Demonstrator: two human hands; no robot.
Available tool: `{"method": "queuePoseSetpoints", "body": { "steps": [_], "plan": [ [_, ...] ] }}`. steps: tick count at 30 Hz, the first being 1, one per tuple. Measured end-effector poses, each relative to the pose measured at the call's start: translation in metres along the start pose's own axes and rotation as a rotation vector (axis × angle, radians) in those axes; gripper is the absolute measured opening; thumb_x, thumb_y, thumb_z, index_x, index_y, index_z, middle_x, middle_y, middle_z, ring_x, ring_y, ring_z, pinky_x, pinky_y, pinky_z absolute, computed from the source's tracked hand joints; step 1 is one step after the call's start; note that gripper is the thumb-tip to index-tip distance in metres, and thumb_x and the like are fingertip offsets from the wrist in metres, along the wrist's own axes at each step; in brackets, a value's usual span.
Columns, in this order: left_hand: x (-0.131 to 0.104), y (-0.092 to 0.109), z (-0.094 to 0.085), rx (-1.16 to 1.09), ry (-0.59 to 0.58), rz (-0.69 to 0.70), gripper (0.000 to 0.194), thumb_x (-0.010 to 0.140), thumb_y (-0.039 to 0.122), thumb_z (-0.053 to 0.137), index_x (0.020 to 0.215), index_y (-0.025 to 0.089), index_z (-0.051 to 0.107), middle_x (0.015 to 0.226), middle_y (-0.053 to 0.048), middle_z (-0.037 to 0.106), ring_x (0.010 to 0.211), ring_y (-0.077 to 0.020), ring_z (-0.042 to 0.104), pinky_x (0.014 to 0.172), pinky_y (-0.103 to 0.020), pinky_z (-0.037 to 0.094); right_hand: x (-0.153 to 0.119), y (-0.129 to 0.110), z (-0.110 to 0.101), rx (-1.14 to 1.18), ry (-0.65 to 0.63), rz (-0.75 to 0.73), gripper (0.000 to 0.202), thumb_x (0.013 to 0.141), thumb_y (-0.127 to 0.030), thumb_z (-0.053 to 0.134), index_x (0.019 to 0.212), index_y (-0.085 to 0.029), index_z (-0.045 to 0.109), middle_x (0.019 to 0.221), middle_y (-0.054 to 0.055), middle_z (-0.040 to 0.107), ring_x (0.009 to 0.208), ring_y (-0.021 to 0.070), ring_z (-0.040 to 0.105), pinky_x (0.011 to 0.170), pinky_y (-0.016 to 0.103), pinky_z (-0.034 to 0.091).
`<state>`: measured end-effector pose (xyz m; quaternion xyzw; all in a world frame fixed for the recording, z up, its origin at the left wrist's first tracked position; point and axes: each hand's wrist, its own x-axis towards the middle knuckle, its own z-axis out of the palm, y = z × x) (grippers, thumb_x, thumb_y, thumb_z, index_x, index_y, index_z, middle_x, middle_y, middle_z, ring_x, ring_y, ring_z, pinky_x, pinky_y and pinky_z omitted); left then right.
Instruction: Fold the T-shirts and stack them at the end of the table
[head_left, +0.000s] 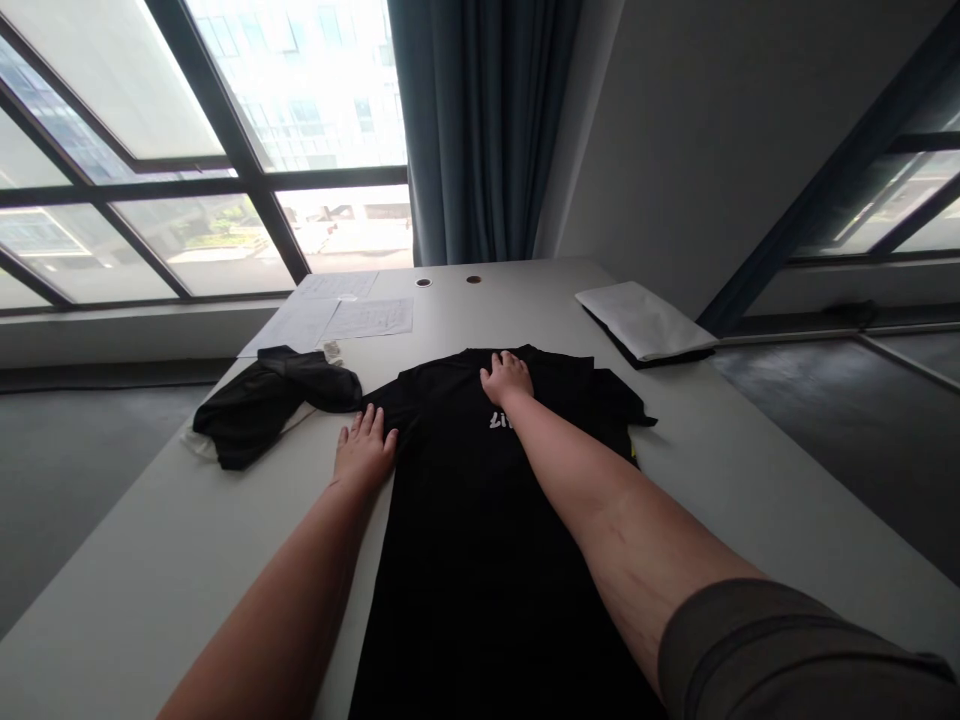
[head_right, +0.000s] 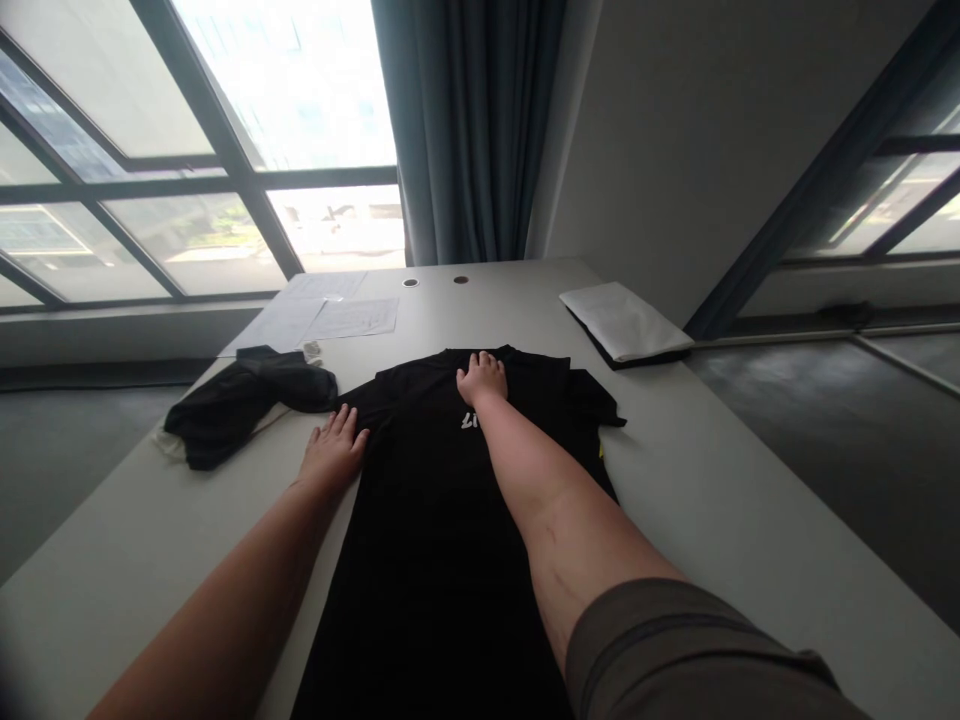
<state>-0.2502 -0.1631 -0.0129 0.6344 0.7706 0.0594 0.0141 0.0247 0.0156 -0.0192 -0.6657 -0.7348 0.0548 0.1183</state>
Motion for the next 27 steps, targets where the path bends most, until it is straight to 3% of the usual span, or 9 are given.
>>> {"method": "queuePoseSetpoints", "body": {
  "steps": [7, 11, 17, 22, 27],
  "plan": [
    [-0.005, 0.014, -0.013, 0.075, 0.089, -0.187, 0.060, 0.100, 0.053, 0.040, 0.150, 0.024, 0.056, 0.158, -0.018, 0.049, 0.146, -0.0356, 0.044, 0.117, -0.060, 0.033, -0.001, 0.000, -0.001, 0.000, 0.026, -0.007, 0.067, 0.102, -0.047, 0.035, 0.156, -0.009, 0.045, 0.164, 0.018, 0.037, 0.149, 0.0306, 0.032, 0.123, 0.043, 0.019],
    [0.002, 0.011, -0.015, 0.040, 0.148, -0.134, 0.052, 0.098, 0.049, 0.048, 0.144, 0.029, 0.062, 0.152, -0.014, 0.055, 0.138, -0.0361, 0.050, 0.111, -0.055, 0.041, 0.000, 0.000, 0.001, -0.007, 0.034, -0.010, 0.066, 0.101, -0.046, 0.036, 0.155, -0.009, 0.045, 0.162, 0.018, 0.039, 0.148, 0.0308, 0.033, 0.122, 0.043, 0.020],
    [0.008, 0.010, -0.013, -0.068, 0.187, -0.058, 0.044, 0.096, 0.034, 0.052, 0.135, 0.022, 0.067, 0.146, -0.013, 0.060, 0.133, -0.0337, 0.054, 0.110, -0.052, 0.045, 0.000, 0.000, 0.000, -0.013, 0.057, -0.021, 0.063, 0.100, -0.043, 0.038, 0.152, -0.009, 0.050, 0.158, 0.019, 0.044, 0.143, 0.0318, 0.038, 0.120, 0.042, 0.023],
    [0.010, 0.014, -0.014, -0.218, 0.262, -0.011, 0.050, 0.096, 0.026, 0.048, 0.144, 0.014, 0.056, 0.153, -0.015, 0.051, 0.127, -0.0310, 0.061, 0.107, -0.045, 0.051, -0.005, -0.001, -0.003, -0.013, 0.106, -0.040, 0.056, 0.099, -0.038, 0.040, 0.144, -0.009, 0.059, 0.147, 0.019, 0.053, 0.131, 0.0319, 0.047, 0.114, 0.041, 0.032],
    [0.009, 0.019, -0.016, -0.367, 0.357, 0.035, 0.061, 0.094, 0.025, 0.050, 0.154, 0.012, 0.042, 0.161, -0.017, 0.037, 0.137, -0.0309, 0.054, 0.106, -0.040, 0.054, -0.010, -0.003, -0.006, -0.012, 0.149, -0.031, 0.046, 0.098, -0.033, 0.042, 0.130, -0.014, 0.069, 0.137, 0.018, 0.057, 0.124, 0.0323, 0.049, 0.104, 0.040, 0.040]
  ]
}}
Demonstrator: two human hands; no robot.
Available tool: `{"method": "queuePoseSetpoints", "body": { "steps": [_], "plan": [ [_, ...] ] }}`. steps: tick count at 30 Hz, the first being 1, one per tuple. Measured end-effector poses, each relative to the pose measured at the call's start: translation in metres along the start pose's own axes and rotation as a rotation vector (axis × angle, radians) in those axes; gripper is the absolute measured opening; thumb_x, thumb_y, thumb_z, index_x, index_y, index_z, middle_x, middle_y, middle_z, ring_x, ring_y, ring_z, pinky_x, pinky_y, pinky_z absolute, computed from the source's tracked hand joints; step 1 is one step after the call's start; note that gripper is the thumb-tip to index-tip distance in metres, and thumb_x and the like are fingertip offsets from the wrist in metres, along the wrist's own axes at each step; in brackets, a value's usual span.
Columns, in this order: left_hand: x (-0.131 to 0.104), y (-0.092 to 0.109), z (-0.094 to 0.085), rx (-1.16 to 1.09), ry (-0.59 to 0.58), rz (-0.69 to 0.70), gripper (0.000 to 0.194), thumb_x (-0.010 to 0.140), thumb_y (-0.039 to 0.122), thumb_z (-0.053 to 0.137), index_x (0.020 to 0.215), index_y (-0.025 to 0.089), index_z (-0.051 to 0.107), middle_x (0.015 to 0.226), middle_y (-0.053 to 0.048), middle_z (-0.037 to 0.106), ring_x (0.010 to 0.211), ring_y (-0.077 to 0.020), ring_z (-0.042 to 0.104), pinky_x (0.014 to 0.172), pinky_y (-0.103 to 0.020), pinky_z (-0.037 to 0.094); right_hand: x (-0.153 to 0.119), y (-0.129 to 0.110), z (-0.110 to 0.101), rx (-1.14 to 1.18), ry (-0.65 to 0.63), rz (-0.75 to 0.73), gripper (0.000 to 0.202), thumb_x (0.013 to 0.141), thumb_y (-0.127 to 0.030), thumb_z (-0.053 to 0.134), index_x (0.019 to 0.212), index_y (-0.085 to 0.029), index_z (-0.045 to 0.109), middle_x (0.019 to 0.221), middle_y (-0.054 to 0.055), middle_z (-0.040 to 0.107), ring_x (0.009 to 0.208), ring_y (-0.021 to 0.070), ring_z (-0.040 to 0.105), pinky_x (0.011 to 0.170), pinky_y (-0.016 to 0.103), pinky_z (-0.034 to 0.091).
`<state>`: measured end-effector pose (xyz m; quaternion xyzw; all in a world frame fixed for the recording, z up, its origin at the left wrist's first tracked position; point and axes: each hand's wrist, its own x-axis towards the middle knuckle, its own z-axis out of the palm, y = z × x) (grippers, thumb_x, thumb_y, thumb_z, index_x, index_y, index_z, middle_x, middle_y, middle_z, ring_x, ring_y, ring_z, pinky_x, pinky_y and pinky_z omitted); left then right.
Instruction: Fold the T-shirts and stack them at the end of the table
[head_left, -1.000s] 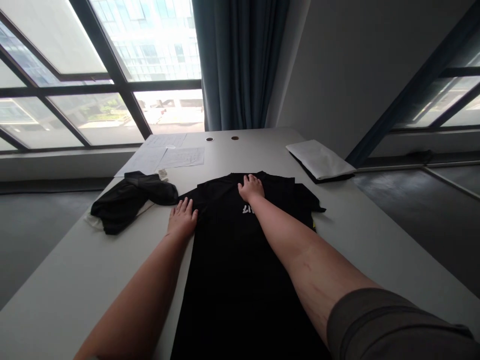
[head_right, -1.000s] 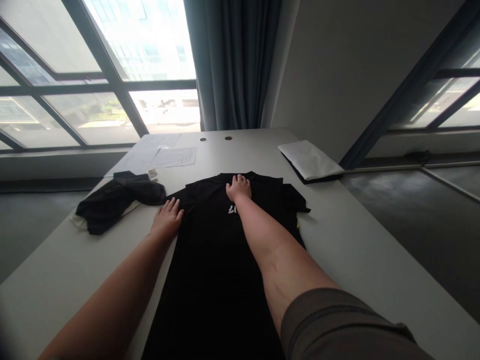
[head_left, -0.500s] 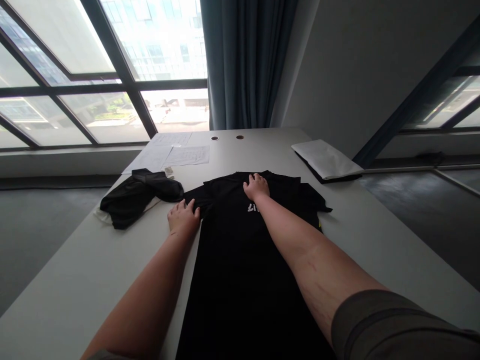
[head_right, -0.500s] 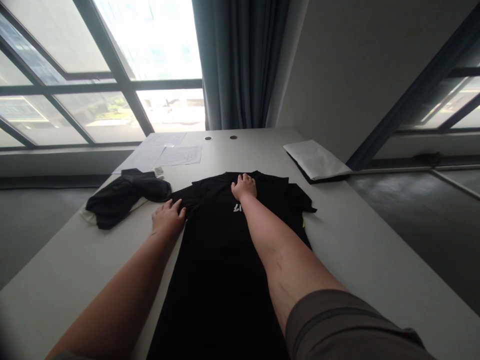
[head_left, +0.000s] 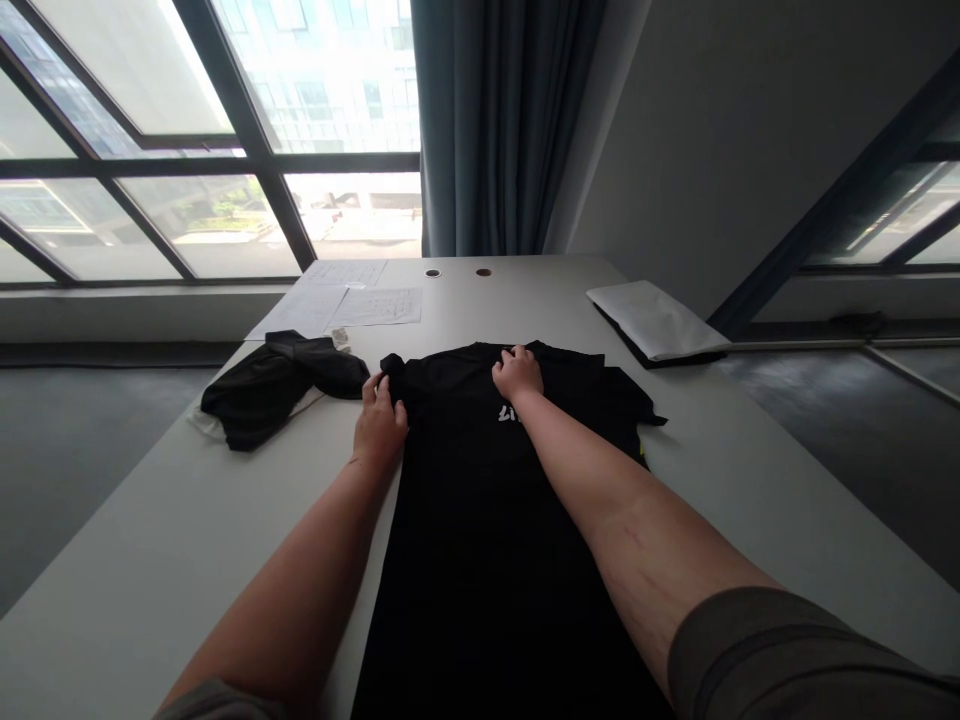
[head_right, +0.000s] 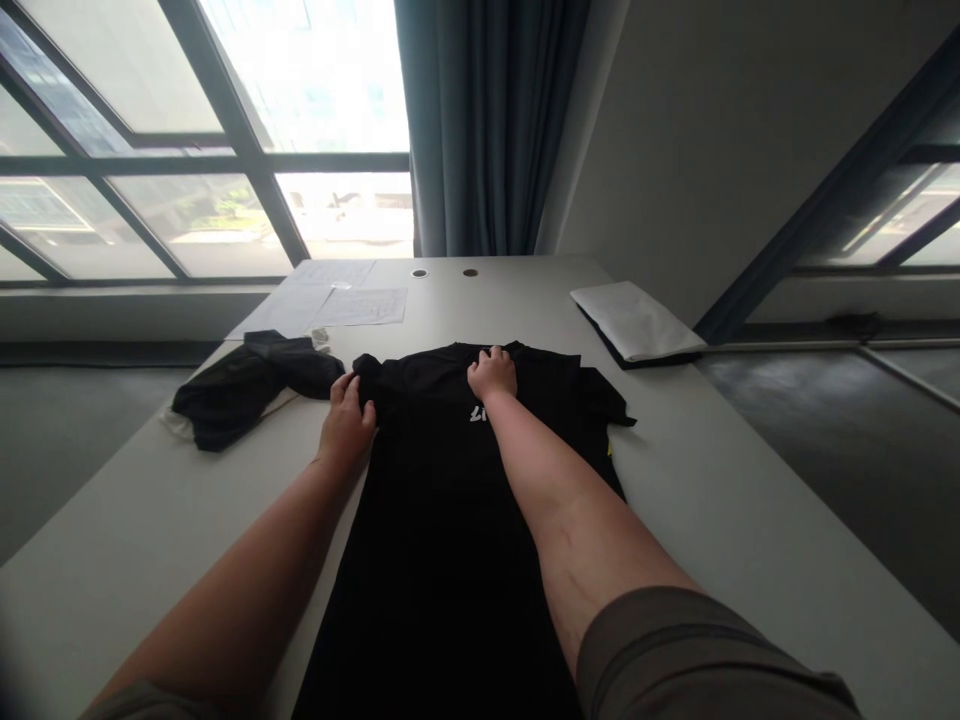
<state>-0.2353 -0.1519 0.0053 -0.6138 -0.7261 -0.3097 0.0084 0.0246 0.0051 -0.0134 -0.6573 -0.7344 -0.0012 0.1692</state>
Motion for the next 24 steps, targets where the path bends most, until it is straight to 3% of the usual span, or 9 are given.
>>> {"method": "queuePoseSetpoints", "body": {
  "steps": [5, 8, 12, 17, 21, 24],
  "plan": [
    [-0.001, 0.003, -0.004, 0.009, -0.038, -0.001, 0.068, 0.092, 0.022, 0.054, 0.159, 0.022, 0.038, 0.162, -0.014, 0.035, 0.133, -0.0305, 0.058, 0.103, -0.040, 0.056, -0.003, -0.001, -0.002, 0.004, 0.005, 0.000, 0.042, 0.098, -0.031, 0.042, 0.124, -0.017, 0.072, 0.132, 0.017, 0.058, 0.120, 0.0325, 0.048, 0.102, 0.042, 0.042],
    [-0.002, 0.003, -0.007, 0.093, -0.125, -0.082, 0.070, 0.093, 0.023, 0.056, 0.160, 0.031, 0.037, 0.150, -0.013, 0.051, 0.117, -0.0306, 0.068, 0.095, -0.042, 0.059, -0.003, -0.001, -0.002, 0.009, 0.023, 0.003, 0.042, 0.097, -0.030, 0.044, 0.129, -0.018, 0.070, 0.130, 0.017, 0.058, 0.118, 0.0328, 0.049, 0.101, 0.042, 0.042],
    [-0.003, 0.001, -0.007, 0.152, -0.200, -0.118, 0.056, 0.096, 0.031, 0.055, 0.152, 0.029, 0.050, 0.124, -0.011, 0.071, 0.107, -0.0308, 0.071, 0.094, -0.043, 0.057, -0.003, -0.001, -0.003, 0.006, 0.024, 0.006, 0.041, 0.096, -0.028, 0.045, 0.125, -0.017, 0.071, 0.128, 0.017, 0.059, 0.117, 0.0328, 0.049, 0.099, 0.042, 0.043],
    [0.001, 0.004, -0.006, 0.021, -0.075, -0.012, 0.044, 0.100, 0.030, 0.047, 0.142, 0.022, 0.058, 0.135, -0.011, 0.065, 0.122, -0.0275, 0.064, 0.107, -0.039, 0.051, -0.004, -0.003, -0.005, 0.007, 0.004, 0.008, 0.042, 0.096, -0.028, 0.042, 0.124, -0.016, 0.072, 0.130, 0.017, 0.058, 0.119, 0.0333, 0.047, 0.100, 0.043, 0.042],
    [0.008, 0.017, -0.006, -0.067, -0.002, 0.052, 0.050, 0.101, 0.031, 0.048, 0.150, 0.019, 0.051, 0.147, -0.013, 0.055, 0.136, -0.0259, 0.054, 0.112, -0.036, 0.048, -0.005, -0.004, -0.006, 0.005, 0.001, -0.003, 0.045, 0.098, -0.029, 0.039, 0.126, -0.015, 0.071, 0.134, 0.018, 0.056, 0.121, 0.0347, 0.043, 0.102, 0.045, 0.039],
    [0.009, 0.027, -0.003, -0.063, 0.025, 0.154, 0.057, 0.099, 0.032, 0.053, 0.154, 0.020, 0.046, 0.151, -0.012, 0.051, 0.133, -0.0263, 0.056, 0.107, -0.036, 0.051, -0.007, -0.004, -0.009, 0.004, 0.041, -0.046, 0.043, 0.099, -0.028, 0.039, 0.121, -0.014, 0.073, 0.130, 0.019, 0.058, 0.121, 0.0346, 0.043, 0.102, 0.045, 0.038]
  ]
}}
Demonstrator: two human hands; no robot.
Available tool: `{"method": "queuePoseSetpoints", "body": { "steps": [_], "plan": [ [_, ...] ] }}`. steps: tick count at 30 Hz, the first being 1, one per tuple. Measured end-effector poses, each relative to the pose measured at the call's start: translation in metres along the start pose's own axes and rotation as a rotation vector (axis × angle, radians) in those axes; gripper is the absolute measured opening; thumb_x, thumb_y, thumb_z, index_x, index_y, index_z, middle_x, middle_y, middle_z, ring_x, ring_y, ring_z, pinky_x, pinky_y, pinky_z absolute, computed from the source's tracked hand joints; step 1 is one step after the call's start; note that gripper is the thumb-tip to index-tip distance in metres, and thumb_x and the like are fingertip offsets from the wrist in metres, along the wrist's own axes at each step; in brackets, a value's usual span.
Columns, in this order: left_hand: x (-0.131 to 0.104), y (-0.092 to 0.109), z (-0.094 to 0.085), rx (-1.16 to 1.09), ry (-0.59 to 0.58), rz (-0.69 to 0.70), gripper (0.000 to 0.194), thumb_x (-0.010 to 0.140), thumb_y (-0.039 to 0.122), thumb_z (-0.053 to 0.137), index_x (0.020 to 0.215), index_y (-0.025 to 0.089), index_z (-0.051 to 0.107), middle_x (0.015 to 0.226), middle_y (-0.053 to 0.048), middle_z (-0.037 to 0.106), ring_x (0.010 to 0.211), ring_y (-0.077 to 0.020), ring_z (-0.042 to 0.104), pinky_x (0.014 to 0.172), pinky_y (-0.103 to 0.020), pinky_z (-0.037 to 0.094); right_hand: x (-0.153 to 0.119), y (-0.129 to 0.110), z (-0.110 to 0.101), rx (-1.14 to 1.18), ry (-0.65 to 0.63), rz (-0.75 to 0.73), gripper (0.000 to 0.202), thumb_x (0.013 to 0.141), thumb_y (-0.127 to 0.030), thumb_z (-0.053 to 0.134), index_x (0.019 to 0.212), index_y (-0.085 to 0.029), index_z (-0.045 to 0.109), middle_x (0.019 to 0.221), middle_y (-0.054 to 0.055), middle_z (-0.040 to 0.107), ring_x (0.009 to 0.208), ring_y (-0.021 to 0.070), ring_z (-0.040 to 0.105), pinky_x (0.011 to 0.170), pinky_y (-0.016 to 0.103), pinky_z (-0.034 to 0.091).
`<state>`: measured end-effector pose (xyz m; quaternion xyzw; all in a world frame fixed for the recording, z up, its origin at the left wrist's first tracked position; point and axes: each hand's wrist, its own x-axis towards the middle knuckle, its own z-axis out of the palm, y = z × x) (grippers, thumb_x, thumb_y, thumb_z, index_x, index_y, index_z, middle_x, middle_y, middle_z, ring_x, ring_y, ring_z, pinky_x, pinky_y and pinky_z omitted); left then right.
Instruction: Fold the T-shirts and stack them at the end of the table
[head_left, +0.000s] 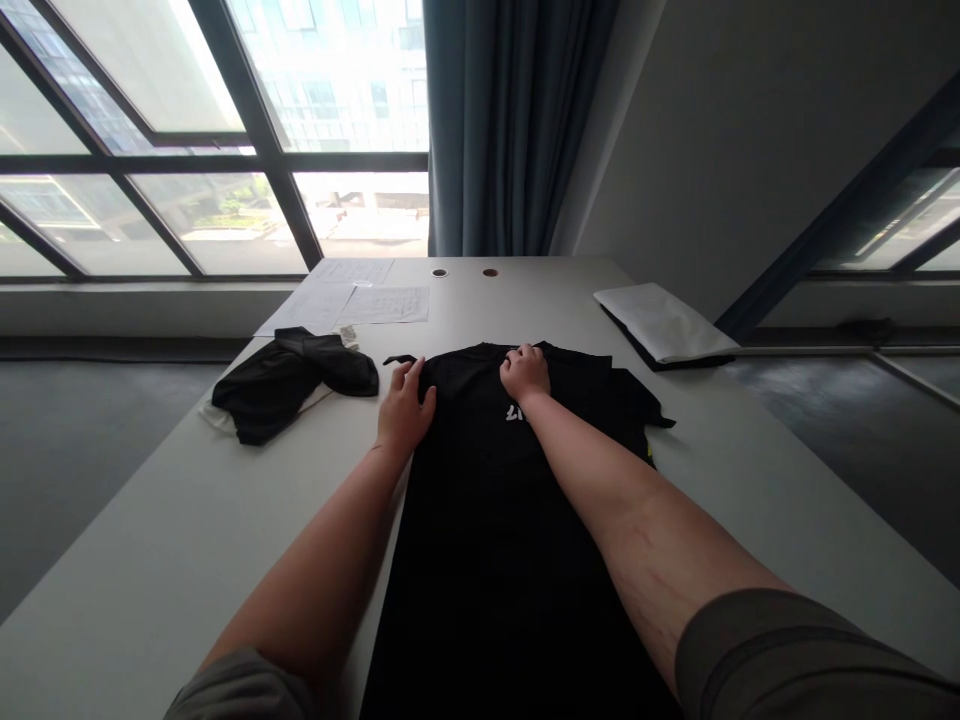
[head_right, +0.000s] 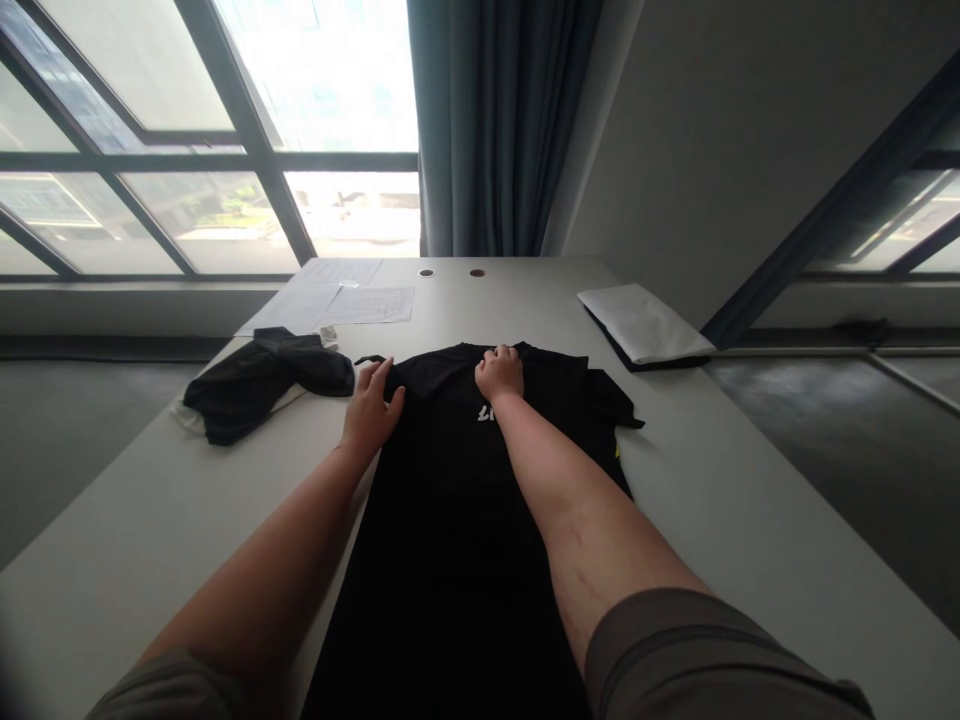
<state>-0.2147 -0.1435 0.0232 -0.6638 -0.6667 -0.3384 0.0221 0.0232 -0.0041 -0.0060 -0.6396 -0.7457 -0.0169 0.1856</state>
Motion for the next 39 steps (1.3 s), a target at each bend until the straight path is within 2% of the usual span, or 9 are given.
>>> {"method": "queuePoseSetpoints", "body": {
  "steps": [6, 8, 11, 15, 17, 20, 23, 30, 39],
  "plan": [
    [-0.008, 0.006, 0.008, 0.112, -0.182, 0.412, 0.049, 0.096, 0.015, 0.053, 0.143, 0.028, 0.060, 0.144, -0.007, 0.061, 0.119, -0.0254, 0.062, 0.103, -0.041, 0.051, -0.008, -0.017, -0.014, 0.257, 0.077, -0.234, 0.036, 0.101, -0.028, 0.040, 0.108, -0.017, 0.073, 0.118, 0.013, 0.068, 0.116, 0.0277, 0.055, 0.106, 0.039, 0.040],
    [-0.010, 0.005, 0.009, 0.125, -0.250, 0.472, 0.048, 0.097, 0.013, 0.052, 0.140, 0.030, 0.062, 0.143, -0.006, 0.062, 0.118, -0.0249, 0.062, 0.102, -0.042, 0.050, -0.010, -0.031, -0.020, 0.416, 0.026, -0.170, 0.042, 0.105, -0.036, 0.033, 0.110, -0.019, 0.071, 0.111, 0.011, 0.071, 0.109, 0.0252, 0.062, 0.100, 0.036, 0.046],
    [-0.011, 0.003, 0.008, 0.075, -0.339, 0.500, 0.058, 0.094, 0.009, 0.052, 0.146, 0.033, 0.055, 0.143, -0.004, 0.062, 0.118, -0.0224, 0.062, 0.103, -0.039, 0.049, -0.011, -0.051, -0.029, 0.574, -0.207, 0.059, 0.050, 0.106, -0.055, 0.033, 0.125, -0.021, 0.064, 0.102, 0.010, 0.073, 0.086, 0.0241, 0.069, 0.078, 0.035, 0.055],
    [-0.011, -0.002, 0.005, 0.077, -0.280, 0.256, 0.065, 0.086, 0.013, 0.062, 0.148, 0.028, 0.051, 0.140, -0.008, 0.062, 0.122, -0.0254, 0.061, 0.104, -0.038, 0.048, -0.012, -0.064, -0.033, 0.541, -0.378, 0.167, 0.066, 0.090, -0.049, 0.068, 0.146, -0.023, 0.047, 0.106, 0.009, 0.075, 0.070, 0.0204, 0.069, 0.065, 0.031, 0.055],
    [-0.011, -0.005, 0.003, 0.108, -0.283, 0.065, 0.055, 0.086, 0.019, 0.065, 0.140, 0.025, 0.055, 0.124, -0.009, 0.069, 0.112, -0.0266, 0.066, 0.098, -0.038, 0.050, -0.013, -0.065, -0.031, 0.496, -0.410, 0.158, 0.069, 0.087, -0.045, 0.071, 0.147, -0.023, 0.046, 0.106, 0.009, 0.075, 0.071, 0.0203, 0.071, 0.067, 0.030, 0.056],
    [-0.011, -0.010, 0.003, 0.121, -0.341, -0.106, 0.040, 0.088, 0.024, 0.063, 0.128, 0.025, 0.058, 0.104, -0.006, 0.074, 0.096, -0.0260, 0.070, 0.087, -0.036, 0.052, -0.018, -0.066, -0.030, 0.455, -0.459, 0.173, 0.071, 0.091, -0.059, 0.062, 0.149, -0.022, 0.046, 0.113, 0.012, 0.075, 0.082, 0.0250, 0.074, 0.074, 0.034, 0.057],
    [-0.011, -0.012, 0.002, 0.125, -0.361, -0.105, 0.031, 0.088, 0.023, 0.062, 0.119, 0.025, 0.060, 0.106, -0.006, 0.074, 0.096, -0.0259, 0.070, 0.086, -0.036, 0.051, -0.027, -0.067, -0.029, 0.362, -0.404, 0.120, 0.081, 0.087, -0.066, 0.064, 0.151, -0.020, 0.045, 0.124, 0.016, 0.071, 0.106, 0.0325, 0.071, 0.087, 0.039, 0.055],
    [-0.011, -0.033, -0.007, -0.101, -0.435, 0.165, 0.033, 0.082, 0.013, 0.056, 0.111, 0.026, 0.066, 0.117, -0.004, 0.067, 0.094, -0.0203, 0.066, 0.088, -0.033, 0.052, -0.049, -0.058, -0.019, 0.350, -0.129, 0.090, 0.048, 0.096, -0.023, 0.050, 0.144, -0.023, 0.052, 0.110, 0.009, 0.075, 0.100, 0.0266, 0.071, 0.087, 0.034, 0.052],
    [-0.010, -0.041, -0.011, -0.215, -0.465, 0.283, 0.036, 0.078, 0.009, 0.054, 0.101, 0.024, 0.076, 0.112, -0.004, 0.066, 0.089, -0.0176, 0.065, 0.089, -0.031, 0.053, -0.049, -0.052, -0.016, 0.256, -0.004, 0.000, 0.023, 0.086, -0.014, 0.053, 0.098, -0.020, 0.073, 0.107, 0.012, 0.068, 0.107, 0.0299, 0.056, 0.094, 0.039, 0.048]
  ]
}}
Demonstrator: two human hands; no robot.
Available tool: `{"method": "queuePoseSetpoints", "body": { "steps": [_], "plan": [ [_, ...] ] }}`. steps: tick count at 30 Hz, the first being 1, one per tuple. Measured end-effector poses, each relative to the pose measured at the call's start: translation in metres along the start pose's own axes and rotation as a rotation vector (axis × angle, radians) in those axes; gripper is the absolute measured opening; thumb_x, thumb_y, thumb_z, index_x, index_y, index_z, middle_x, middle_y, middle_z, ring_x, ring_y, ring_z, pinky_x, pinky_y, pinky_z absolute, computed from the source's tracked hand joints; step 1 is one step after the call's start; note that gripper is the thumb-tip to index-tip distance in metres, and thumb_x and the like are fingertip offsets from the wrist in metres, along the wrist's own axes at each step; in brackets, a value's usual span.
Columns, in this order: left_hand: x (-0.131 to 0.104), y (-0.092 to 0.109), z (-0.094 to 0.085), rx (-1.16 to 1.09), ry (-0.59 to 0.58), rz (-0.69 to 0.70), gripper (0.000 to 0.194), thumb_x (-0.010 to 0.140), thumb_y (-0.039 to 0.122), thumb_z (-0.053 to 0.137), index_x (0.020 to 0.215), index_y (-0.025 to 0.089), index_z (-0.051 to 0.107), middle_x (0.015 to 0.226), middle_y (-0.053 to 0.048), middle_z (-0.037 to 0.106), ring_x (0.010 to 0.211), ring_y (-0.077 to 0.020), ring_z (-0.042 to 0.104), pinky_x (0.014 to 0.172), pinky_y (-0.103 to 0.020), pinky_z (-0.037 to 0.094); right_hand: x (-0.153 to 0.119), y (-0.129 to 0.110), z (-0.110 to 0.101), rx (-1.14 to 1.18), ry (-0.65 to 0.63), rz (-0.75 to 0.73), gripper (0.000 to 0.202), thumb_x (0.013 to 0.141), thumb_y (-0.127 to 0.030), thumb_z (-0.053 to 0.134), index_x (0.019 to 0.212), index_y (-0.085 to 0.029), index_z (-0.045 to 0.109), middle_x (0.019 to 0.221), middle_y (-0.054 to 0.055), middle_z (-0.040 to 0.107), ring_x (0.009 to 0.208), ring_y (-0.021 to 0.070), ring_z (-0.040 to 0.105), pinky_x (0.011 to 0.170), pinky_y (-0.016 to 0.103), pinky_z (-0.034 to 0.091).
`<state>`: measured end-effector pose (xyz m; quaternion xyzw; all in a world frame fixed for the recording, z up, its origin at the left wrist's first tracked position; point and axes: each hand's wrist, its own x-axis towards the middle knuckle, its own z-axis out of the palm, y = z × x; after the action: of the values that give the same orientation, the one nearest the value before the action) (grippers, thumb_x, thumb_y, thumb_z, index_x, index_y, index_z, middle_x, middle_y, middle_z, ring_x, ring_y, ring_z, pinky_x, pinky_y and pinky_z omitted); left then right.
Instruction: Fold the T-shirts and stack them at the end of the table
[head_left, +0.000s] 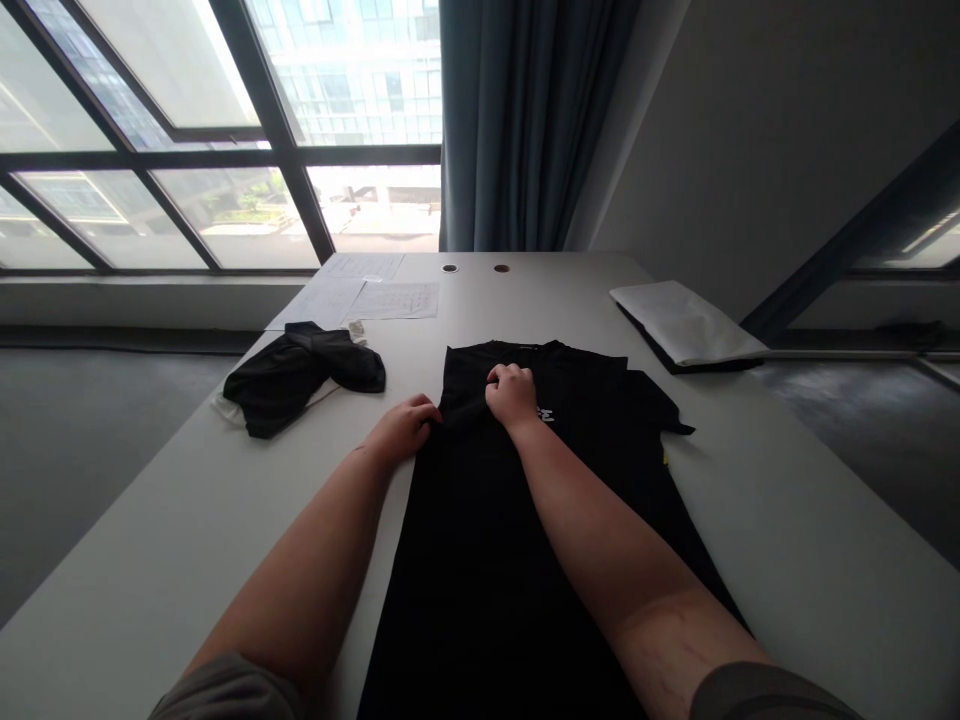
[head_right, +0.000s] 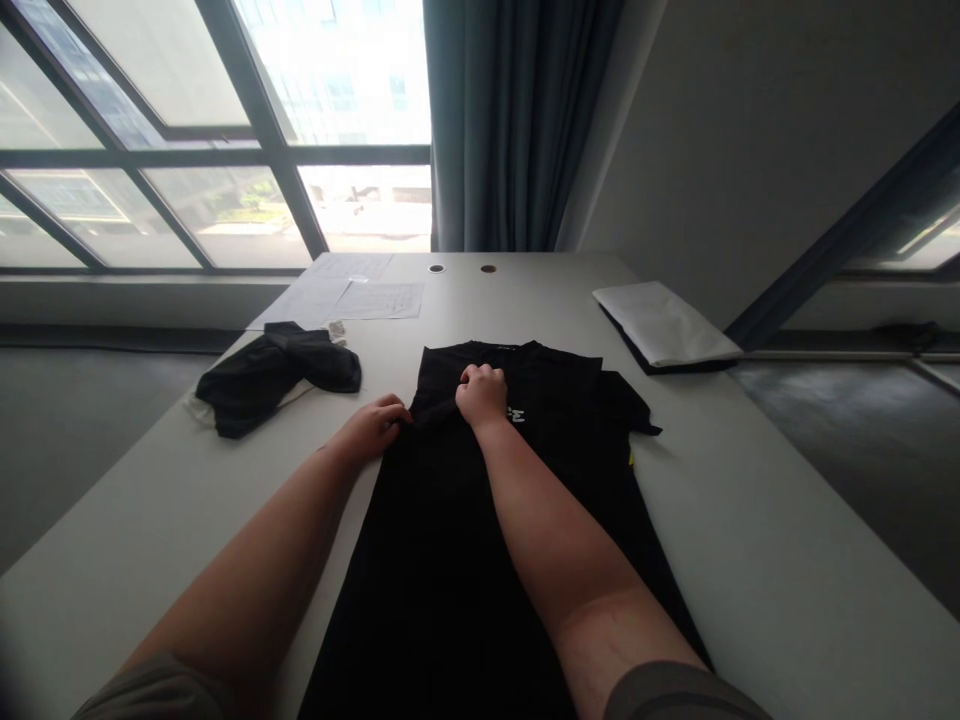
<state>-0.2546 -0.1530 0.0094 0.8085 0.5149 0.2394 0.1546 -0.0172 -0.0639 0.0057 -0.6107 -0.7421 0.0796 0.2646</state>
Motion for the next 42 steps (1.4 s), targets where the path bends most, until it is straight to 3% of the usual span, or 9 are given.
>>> {"method": "queuePoseSetpoints", "body": {
  "steps": [2, 5, 9, 12, 17, 21, 26, 33, 42],
  "plan": [
    [0.000, 0.001, -0.003, 0.023, -0.023, 0.036, 0.037, 0.078, 0.010, 0.055, 0.103, 0.025, 0.077, 0.110, -0.004, 0.068, 0.092, -0.0186, 0.066, 0.091, -0.032, 0.053, -0.002, -0.005, 0.000, -0.031, 0.001, -0.018, 0.021, 0.085, -0.015, 0.056, 0.093, -0.019, 0.075, 0.114, 0.014, 0.065, 0.109, 0.0308, 0.055, 0.092, 0.040, 0.048],
    [-0.002, 0.001, -0.007, 0.069, -0.042, 0.061, 0.037, 0.079, 0.011, 0.056, 0.105, 0.026, 0.078, 0.108, -0.004, 0.069, 0.094, -0.0197, 0.067, 0.094, -0.033, 0.053, -0.008, -0.017, 0.000, -0.031, 0.019, -0.150, 0.030, 0.090, -0.020, 0.054, 0.112, -0.019, 0.075, 0.136, 0.015, 0.058, 0.128, 0.0313, 0.048, 0.104, 0.043, 0.043],
    [-0.007, 0.000, -0.006, 0.132, -0.042, 0.008, 0.037, 0.084, 0.015, 0.054, 0.111, 0.025, 0.078, 0.113, -0.005, 0.070, 0.097, -0.0202, 0.068, 0.098, -0.035, 0.052, -0.015, -0.031, 0.010, -0.060, -0.225, -0.345, 0.049, 0.102, -0.034, 0.046, 0.149, -0.021, 0.055, 0.162, 0.010, 0.042, 0.151, 0.0265, 0.028, 0.125, 0.048, 0.018],
    [-0.012, 0.002, -0.003, 0.155, -0.012, -0.091, 0.036, 0.089, 0.018, 0.053, 0.114, 0.026, 0.077, 0.115, -0.005, 0.070, 0.097, -0.0197, 0.068, 0.099, -0.034, 0.052, -0.017, -0.034, 0.021, -0.126, -0.410, -0.303, 0.060, 0.105, -0.048, 0.038, 0.160, -0.023, 0.038, 0.171, 0.009, 0.027, 0.157, 0.0259, 0.020, 0.127, 0.050, 0.008],
    [-0.021, 0.015, -0.003, 0.253, -0.001, -0.187, 0.034, 0.094, 0.018, 0.052, 0.114, 0.027, 0.078, 0.113, -0.006, 0.071, 0.095, -0.0209, 0.068, 0.096, -0.036, 0.051, -0.006, -0.041, 0.030, -0.184, -0.459, -0.208, 0.066, 0.105, -0.054, 0.029, 0.165, -0.025, 0.028, 0.173, 0.007, 0.016, 0.159, 0.0269, 0.013, 0.127, 0.055, 0.006],
    [-0.036, 0.045, 0.005, 0.404, 0.014, -0.284, 0.041, 0.096, 0.014, 0.051, 0.128, 0.029, 0.071, 0.126, -0.010, 0.069, 0.110, -0.0269, 0.066, 0.100, -0.043, 0.047, 0.023, -0.048, 0.036, -0.210, -0.520, -0.154, 0.067, 0.104, -0.052, 0.026, 0.166, -0.028, 0.023, 0.174, 0.003, 0.012, 0.159, 0.0327, 0.009, 0.123, 0.068, 0.006],
    [-0.062, 0.073, 0.029, 0.472, -0.008, -0.390, 0.054, 0.102, 0.039, 0.047, 0.152, 0.019, 0.050, 0.158, -0.017, 0.048, 0.140, -0.0372, 0.048, 0.110, -0.052, 0.039, 0.058, -0.046, 0.051, -0.238, -0.521, -0.119, 0.069, 0.104, -0.054, 0.022, 0.168, -0.028, 0.015, 0.175, 0.003, 0.006, 0.159, 0.0336, 0.003, 0.121, 0.072, 0.000],
    [-0.080, 0.066, 0.038, 0.489, -0.050, -0.418, 0.065, 0.102, 0.044, 0.044, 0.162, 0.019, 0.036, 0.168, -0.014, 0.031, 0.156, -0.0363, 0.025, 0.123, -0.061, 0.020, 0.067, -0.044, 0.059, -0.234, -0.497, -0.083, 0.071, 0.103, -0.056, 0.021, 0.168, -0.027, 0.016, 0.175, 0.003, 0.003, 0.159, 0.0330, 0.002, 0.121, 0.071, -0.004],
    [-0.101, 0.100, 0.046, 0.470, -0.008, -0.168, 0.067, 0.104, 0.048, 0.038, 0.161, 0.012, 0.037, 0.167, -0.017, 0.030, 0.157, -0.0334, 0.022, 0.127, -0.055, 0.023, 0.063, -0.043, 0.056, -0.215, -0.468, -0.100, 0.071, 0.103, -0.057, 0.022, 0.168, -0.027, 0.017, 0.175, 0.003, 0.006, 0.159, 0.0336, 0.003, 0.122, 0.068, -0.003]
  ]
}}
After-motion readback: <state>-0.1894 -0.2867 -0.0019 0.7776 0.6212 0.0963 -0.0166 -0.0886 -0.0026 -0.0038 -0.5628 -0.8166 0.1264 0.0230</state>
